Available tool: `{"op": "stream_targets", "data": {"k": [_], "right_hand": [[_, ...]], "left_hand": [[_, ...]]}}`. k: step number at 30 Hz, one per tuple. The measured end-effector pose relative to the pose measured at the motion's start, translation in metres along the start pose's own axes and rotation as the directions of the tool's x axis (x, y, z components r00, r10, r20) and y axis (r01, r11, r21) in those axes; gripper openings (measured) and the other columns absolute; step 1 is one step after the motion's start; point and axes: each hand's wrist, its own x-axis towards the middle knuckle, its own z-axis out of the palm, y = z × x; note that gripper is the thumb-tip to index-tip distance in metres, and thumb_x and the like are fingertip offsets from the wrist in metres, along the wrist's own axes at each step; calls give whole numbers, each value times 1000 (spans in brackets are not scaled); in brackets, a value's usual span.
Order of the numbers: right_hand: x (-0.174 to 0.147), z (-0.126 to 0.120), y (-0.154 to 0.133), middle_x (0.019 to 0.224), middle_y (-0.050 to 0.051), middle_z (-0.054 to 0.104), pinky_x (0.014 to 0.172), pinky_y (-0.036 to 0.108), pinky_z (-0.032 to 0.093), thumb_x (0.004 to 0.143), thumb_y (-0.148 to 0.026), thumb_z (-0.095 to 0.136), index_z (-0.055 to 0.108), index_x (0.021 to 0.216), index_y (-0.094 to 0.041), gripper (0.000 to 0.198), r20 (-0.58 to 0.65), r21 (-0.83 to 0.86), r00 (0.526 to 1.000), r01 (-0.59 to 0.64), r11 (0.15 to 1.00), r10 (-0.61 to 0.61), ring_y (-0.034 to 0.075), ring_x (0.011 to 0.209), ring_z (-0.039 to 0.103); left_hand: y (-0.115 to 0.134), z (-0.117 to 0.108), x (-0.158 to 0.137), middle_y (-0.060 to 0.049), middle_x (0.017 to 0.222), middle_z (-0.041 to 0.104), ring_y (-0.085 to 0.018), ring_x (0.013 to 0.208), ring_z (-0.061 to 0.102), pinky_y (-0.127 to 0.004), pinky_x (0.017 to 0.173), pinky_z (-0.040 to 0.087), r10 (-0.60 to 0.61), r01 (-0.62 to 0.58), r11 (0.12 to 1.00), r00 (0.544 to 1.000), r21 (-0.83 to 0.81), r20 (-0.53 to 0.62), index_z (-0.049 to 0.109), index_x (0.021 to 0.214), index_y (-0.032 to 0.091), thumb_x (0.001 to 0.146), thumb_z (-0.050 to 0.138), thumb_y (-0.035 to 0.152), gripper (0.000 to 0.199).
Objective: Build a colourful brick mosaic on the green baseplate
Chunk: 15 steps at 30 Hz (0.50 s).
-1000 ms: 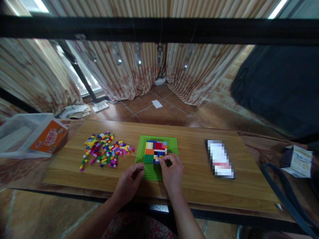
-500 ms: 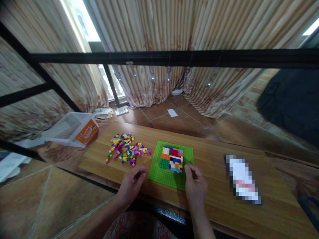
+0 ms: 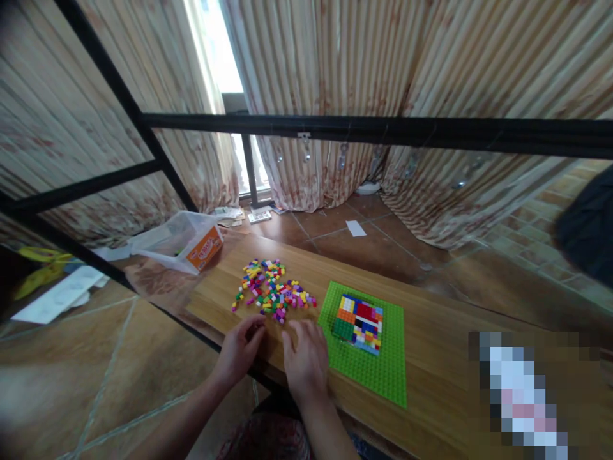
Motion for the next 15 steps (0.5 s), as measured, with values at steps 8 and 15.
{"op": "stream_targets", "data": {"k": [8,15], "right_hand": [[19,31,-1,87,7,62,76,39,41,86,-27,57,64,80,-24,9,9,-171,999,40,984,-39,26,89,55],[-1,4,-1,80,3,67,73,30,46,91,-32,50,64,82,-21,20,33,167,995,-98,981,93,18,75,61]], "left_hand": [[-3,0,0,-3,91,71,-17,85,66,-30,80,52,2,-1,1000,999,-16,37,65,99,20,84,52,22,20],[-7,1,1,-5,93,71,-19,87,66,-32,81,52,8,-9,1000,998,22,58,64,102,19,85,51,25,23]]}}
